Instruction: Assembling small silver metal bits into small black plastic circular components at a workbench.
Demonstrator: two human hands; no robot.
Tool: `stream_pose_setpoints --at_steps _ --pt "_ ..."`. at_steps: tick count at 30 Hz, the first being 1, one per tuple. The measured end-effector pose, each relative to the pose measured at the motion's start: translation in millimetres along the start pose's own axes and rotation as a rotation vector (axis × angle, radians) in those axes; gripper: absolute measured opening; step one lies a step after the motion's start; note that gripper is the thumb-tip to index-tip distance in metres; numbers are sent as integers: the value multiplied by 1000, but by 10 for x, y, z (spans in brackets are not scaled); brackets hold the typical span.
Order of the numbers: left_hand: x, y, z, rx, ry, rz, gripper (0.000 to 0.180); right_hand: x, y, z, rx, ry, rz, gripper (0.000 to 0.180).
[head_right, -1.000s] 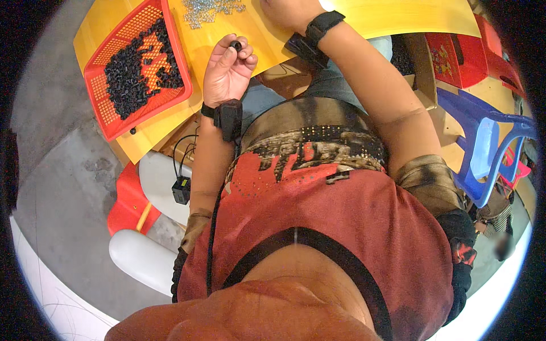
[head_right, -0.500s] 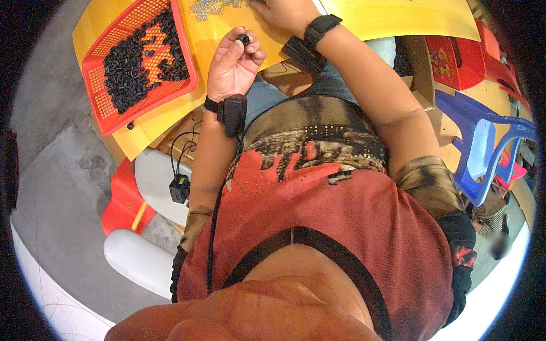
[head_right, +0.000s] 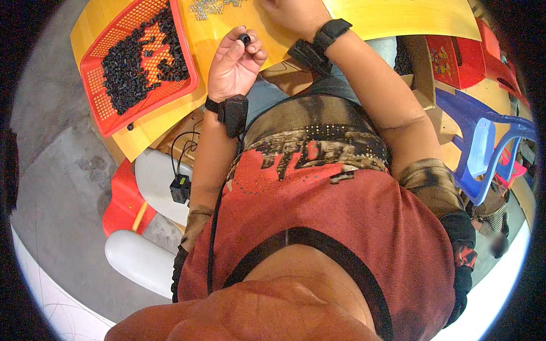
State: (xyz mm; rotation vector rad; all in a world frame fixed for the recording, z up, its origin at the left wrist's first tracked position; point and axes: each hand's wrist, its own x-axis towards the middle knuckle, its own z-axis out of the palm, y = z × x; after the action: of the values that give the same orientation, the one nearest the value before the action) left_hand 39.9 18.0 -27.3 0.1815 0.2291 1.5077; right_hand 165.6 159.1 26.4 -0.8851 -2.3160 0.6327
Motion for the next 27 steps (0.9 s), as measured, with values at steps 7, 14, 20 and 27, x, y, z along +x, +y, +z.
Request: stream_pose_setpoints --at_steps 7,14,20,27 --pt "-25 -3 7 64 33 -7 29 -30 51 70 -54 -98 -136 8" --pt "4 0 18 51 30 -3 29 71 -83 113 4 -118 -122 11" --pt "-7 11 -1 43 12 -9 28 -38 29 88 -20 -135 -152 12" --pt "20 42 9 41 28 -15 28 -169 79 -75 18 -88 -107 10"
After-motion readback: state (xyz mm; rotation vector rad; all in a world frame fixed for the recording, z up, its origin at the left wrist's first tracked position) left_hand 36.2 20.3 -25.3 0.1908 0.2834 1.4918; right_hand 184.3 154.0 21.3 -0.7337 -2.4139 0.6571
